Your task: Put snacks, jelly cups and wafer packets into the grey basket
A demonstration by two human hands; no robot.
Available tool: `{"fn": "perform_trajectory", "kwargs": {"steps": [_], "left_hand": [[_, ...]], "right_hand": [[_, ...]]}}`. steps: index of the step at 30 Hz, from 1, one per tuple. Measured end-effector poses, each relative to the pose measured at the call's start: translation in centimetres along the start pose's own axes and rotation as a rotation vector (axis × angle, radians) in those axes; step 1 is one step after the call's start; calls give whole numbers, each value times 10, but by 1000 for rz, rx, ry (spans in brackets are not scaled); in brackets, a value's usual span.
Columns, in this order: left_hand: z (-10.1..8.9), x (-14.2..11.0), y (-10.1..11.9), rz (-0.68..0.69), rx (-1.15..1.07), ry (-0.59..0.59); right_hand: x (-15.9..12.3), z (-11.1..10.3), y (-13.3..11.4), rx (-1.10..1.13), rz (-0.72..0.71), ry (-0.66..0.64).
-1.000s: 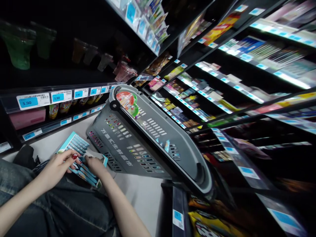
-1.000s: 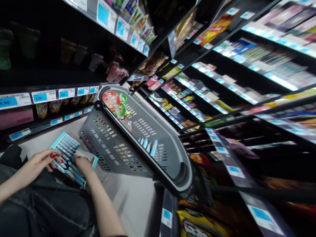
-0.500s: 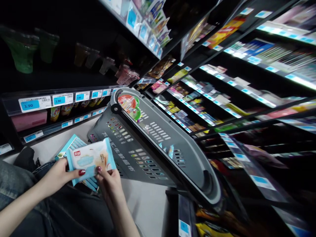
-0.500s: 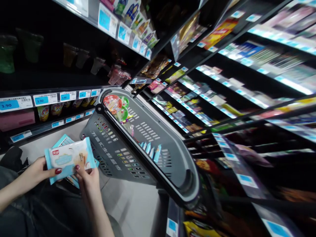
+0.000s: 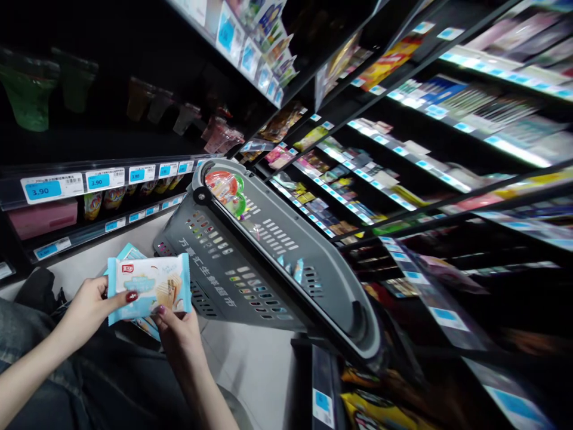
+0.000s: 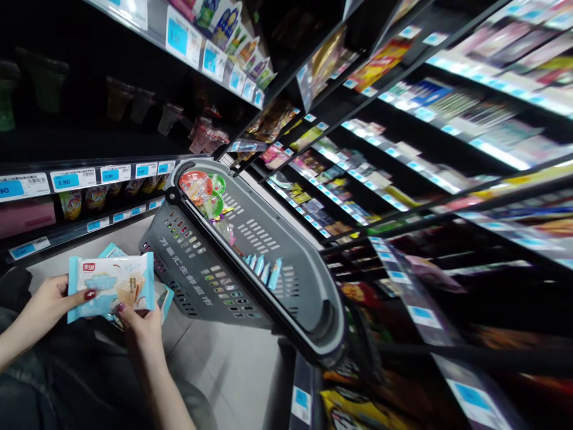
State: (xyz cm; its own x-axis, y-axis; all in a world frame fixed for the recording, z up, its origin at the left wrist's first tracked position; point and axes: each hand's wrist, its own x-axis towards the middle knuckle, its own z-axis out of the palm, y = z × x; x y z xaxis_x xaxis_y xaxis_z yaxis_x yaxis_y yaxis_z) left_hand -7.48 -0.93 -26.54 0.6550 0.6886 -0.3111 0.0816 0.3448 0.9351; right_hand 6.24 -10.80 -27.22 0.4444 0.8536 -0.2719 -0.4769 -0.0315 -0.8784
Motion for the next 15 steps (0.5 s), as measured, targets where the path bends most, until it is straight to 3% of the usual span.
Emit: {"fn": "perform_trajectory", "kwargs": {"steps": [5, 8, 10, 13, 15], "left_hand": [[0, -1, -4, 18, 39, 47], [-1, 0, -13, -36, -33, 7], [-2, 2, -16, -78, -85, -50], [-5, 6, -15, -105, -63, -57], [-6, 7, -10, -103, -39, -40]], "right_hand": [[-14, 15, 24, -134, -98, 173], [-16, 16, 11, -288, -294, 241], [-15, 1, -26, -424, -488, 380], [-18, -42, -115, -794, -724, 716], [-19, -78, -179, -1154, -658, 944]]}}
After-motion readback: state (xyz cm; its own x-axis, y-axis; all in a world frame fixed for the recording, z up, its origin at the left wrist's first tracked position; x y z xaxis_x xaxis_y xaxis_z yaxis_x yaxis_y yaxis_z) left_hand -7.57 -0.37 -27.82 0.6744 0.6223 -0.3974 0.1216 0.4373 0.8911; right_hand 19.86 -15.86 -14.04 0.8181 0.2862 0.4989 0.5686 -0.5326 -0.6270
